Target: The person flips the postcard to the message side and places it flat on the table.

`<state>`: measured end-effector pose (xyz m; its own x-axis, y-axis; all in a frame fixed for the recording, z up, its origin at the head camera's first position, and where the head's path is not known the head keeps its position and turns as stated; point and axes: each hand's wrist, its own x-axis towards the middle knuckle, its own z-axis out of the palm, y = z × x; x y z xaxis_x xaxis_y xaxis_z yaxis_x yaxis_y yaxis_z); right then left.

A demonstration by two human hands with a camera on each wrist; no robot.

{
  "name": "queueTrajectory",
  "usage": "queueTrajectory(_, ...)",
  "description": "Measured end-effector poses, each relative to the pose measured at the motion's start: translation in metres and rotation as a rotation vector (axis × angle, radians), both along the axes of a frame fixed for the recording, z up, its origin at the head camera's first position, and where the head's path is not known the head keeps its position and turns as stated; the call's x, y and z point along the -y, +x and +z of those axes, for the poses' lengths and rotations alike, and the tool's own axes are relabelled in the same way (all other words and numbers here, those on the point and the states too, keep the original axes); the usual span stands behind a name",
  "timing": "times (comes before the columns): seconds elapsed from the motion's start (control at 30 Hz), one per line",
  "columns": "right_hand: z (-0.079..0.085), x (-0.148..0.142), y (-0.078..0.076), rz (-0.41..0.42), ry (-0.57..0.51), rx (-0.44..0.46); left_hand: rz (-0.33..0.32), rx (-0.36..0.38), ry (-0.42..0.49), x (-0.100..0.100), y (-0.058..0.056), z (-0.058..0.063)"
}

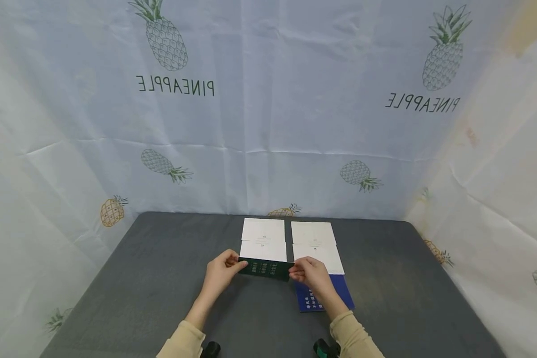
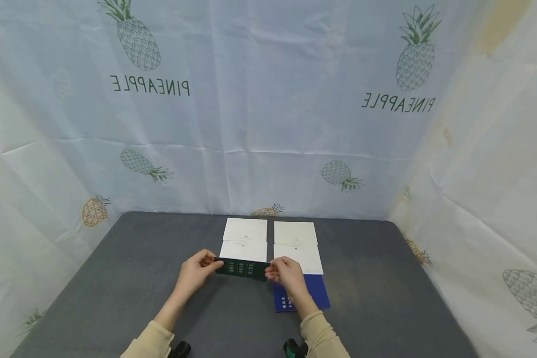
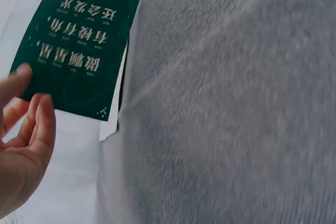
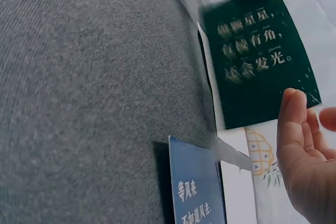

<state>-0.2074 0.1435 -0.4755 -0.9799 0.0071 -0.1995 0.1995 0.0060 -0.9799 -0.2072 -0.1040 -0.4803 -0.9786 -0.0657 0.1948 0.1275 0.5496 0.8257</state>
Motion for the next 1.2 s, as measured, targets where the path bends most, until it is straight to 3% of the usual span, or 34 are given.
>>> queueTrajectory(0.13,-0.002,0.0,0.002,-0.018,0.021,0.0,0.01,0.046,0.05,0.004,0.002,0.001)
queueTrajectory(0.3,-0.007,0.002,0.005,0.028,0.157,-0.028,0.027,0.044,0.046,0.005,0.002,-0.002)
queueTrajectory(0.5,-0.019,0.004,0.007,0.137,0.286,-0.07,0.014,0.064,-0.021,0.005,0.001,-0.006)
queueTrajectory(0.7,-0.028,0.008,0.013,0.231,0.398,-0.081,-0.047,0.107,-0.153,0.006,0.008,-0.011)
queueTrajectory(0.93,-0.037,0.008,0.018,0.272,0.438,-0.091,-0.081,0.132,-0.208,0.004,0.018,-0.02)
queueTrajectory(1.2,-0.034,0.007,0.019,0.28,0.489,-0.13,-0.079,0.091,-0.263,0.001,0.017,-0.021)
